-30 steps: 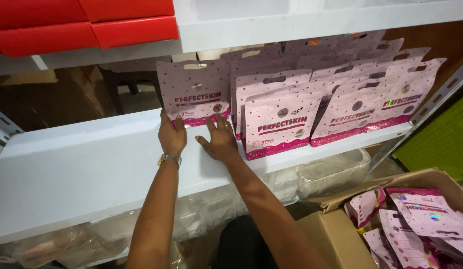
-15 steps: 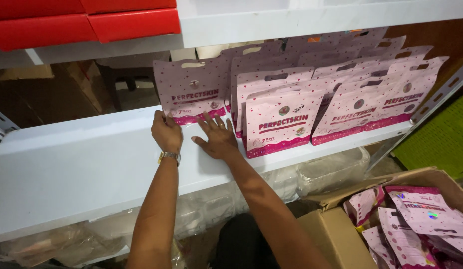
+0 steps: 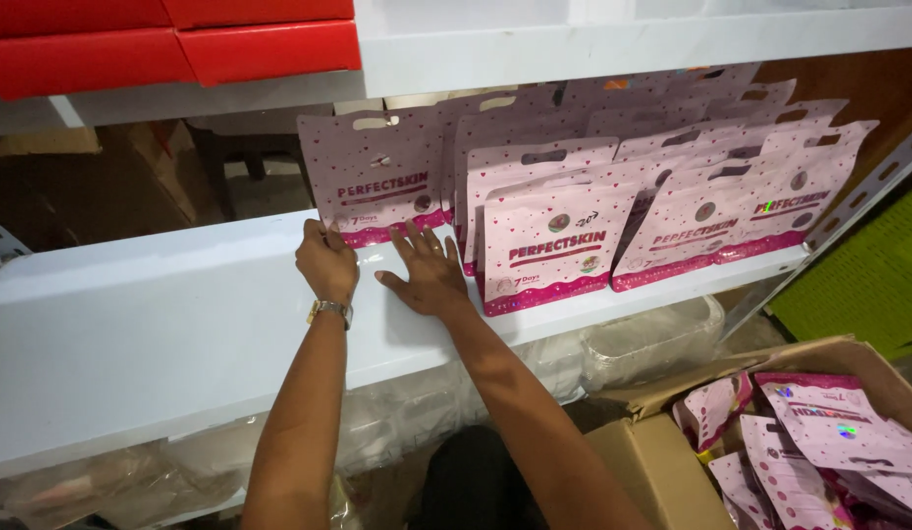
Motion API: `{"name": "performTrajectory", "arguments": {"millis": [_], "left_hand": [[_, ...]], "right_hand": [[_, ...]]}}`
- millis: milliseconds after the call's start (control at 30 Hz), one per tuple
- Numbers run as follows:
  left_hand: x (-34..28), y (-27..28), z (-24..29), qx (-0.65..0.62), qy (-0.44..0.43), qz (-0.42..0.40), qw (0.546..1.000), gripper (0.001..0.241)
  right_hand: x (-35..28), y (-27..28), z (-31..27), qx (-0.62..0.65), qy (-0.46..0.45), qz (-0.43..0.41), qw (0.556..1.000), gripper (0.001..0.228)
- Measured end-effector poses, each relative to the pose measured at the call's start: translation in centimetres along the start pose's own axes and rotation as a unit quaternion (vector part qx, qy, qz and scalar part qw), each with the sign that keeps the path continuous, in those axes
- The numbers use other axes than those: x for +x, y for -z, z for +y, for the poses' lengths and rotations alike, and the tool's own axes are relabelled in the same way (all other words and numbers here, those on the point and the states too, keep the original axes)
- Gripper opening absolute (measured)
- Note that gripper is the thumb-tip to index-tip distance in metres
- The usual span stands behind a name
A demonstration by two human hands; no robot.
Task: Organizing and stocking pink cosmetic pouches from a cardboard box onto a white metal shelving unit in a backroom area.
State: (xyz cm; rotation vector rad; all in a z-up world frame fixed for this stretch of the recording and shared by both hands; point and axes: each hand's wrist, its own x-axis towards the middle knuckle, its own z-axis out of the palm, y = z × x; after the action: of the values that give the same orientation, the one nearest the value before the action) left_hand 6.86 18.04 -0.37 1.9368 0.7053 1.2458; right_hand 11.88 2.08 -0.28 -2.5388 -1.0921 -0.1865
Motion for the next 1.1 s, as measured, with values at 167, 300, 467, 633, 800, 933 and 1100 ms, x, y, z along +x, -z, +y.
{"name": "performTrajectory", "arguments": {"millis": [167, 300, 467, 633, 800, 933, 1100], "left_hand": [[0.1, 0.2, 0.0, -0.021, 0.021, -0.041, 0.999, 0.021], [0.4, 0.0, -0.8, -0.03, -0.006, -0.046, 0.998, 0.018], [0.5, 0.2, -0.5, -0.036, -0.02, -0.053, 0.998, 0.015], [0.4, 0.2, -0.7, -0.045, -0.011, -0.088, 0.995, 0.011], [0.2, 0.7, 0.8, -0.084, -0.042, -0.072, 0.993, 0.033], [0.3, -0.5, -2.7, 0.099, -0.305, 0.085, 0.943, 0.038], [-6.0, 1.5, 4.7, 0.025, -0.301, -0.062, 0.951, 0.025]], "right_hand": [[-0.4, -0.1, 0.1, 0.012, 0.009, 0.029, 0.999, 0.086], [-0.7, 0.3, -0.2, 0.026, -0.003, 0.038, 0.999, 0.084], [-0.6, 0.4, -0.1, 0.026, -0.017, 0.042, 0.999, 0.084], [-0.6, 0.2, -0.1, 0.018, -0.025, 0.043, 0.999, 0.082], [-0.4, -2.0, 0.8, -0.006, -0.007, 0.07, 0.997, 0.078], [-1.4, -3.7, 1.9, 0.055, 0.055, 0.148, 0.986, 0.074], [-7.0, -1.7, 2.2, 0.115, 0.125, 0.156, 0.973, 0.054]]}}
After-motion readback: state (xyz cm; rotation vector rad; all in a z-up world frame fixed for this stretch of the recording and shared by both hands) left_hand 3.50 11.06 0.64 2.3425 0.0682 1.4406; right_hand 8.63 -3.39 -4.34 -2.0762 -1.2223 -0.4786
